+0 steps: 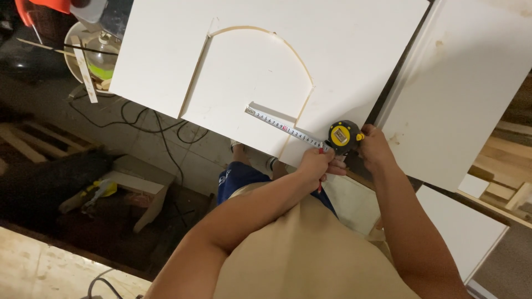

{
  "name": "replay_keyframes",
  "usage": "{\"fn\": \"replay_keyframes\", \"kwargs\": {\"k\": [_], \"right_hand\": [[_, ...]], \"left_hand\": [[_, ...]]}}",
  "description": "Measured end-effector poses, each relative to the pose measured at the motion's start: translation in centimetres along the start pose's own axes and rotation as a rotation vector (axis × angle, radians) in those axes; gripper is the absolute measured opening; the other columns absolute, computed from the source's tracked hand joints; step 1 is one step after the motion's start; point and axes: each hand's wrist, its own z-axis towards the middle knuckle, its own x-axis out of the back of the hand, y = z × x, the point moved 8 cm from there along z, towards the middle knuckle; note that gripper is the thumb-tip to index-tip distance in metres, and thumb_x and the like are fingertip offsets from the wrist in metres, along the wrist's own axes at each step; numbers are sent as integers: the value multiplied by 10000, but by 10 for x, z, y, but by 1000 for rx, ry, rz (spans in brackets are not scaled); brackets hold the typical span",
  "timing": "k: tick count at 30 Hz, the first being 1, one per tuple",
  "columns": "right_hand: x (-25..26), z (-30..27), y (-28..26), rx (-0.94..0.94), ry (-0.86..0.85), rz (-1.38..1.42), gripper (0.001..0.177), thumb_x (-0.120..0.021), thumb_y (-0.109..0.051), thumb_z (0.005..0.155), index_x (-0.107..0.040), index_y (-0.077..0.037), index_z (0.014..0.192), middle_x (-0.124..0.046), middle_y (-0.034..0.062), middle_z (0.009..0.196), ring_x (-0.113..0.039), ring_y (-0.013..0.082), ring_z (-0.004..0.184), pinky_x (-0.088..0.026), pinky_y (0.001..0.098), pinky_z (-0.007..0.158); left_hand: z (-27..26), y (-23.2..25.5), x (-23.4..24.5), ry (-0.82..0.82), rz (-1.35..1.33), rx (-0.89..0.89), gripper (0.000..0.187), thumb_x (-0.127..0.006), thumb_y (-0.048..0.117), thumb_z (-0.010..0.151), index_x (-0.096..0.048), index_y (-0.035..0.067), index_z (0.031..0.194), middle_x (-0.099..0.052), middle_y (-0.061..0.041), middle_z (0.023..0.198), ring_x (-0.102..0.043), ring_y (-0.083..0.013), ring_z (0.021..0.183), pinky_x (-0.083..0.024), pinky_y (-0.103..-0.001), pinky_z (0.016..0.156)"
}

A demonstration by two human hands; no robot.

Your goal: Measuring a laundry bag and then measuring and marking white boards with a tape measure and pencil in a workshop environment.

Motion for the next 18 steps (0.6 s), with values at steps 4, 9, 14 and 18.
{"fn": "replay_keyframes", "kwargs": {"k": [4, 9, 14, 18], "right_hand": [[-6, -11, -9, 7, -1, 50, 492, -733, -308, 1053, -599, 38, 1376, -660, 155, 974, -664, 283, 789, -489, 366, 639], [-3, -8, -6, 1, 6, 23, 467, -725, -307, 1052, -615, 26, 1361, -657, 139, 976, -653, 274, 793, -485, 362, 645], [-9, -24, -27, 11, 8, 35, 486, -714, -290, 1057, -596, 64, 1369, -641, 163, 994, -637, 284, 831, -492, 364, 699], [-4, -12, -9, -11, -6, 34, 482, -708, -286, 1061, -588, 44, 1391, -648, 139, 993, -651, 273, 829, -496, 359, 682]], "left_hand": [[-6, 1, -2, -15, 5, -29, 476, -412, 440, 1160, -670, 60, 1284, -802, -169, 1084, -708, -181, 712, -346, -185, 346], [-9, 3, -5, 43, 8, 6, 457, -433, 445, 1147, -706, 94, 1247, -800, -191, 1032, -740, -207, 698, -394, -185, 369], [-9, 0, -3, 4, 9, -34, 445, -433, 423, 1162, -714, 91, 1255, -806, -171, 1048, -776, -182, 870, -469, -197, 505], [-26, 16, -8, 14, 30, -137, 442, -454, 401, 1165, -763, 85, 1162, -812, -176, 1000, -780, -186, 957, -540, -178, 678]]}}
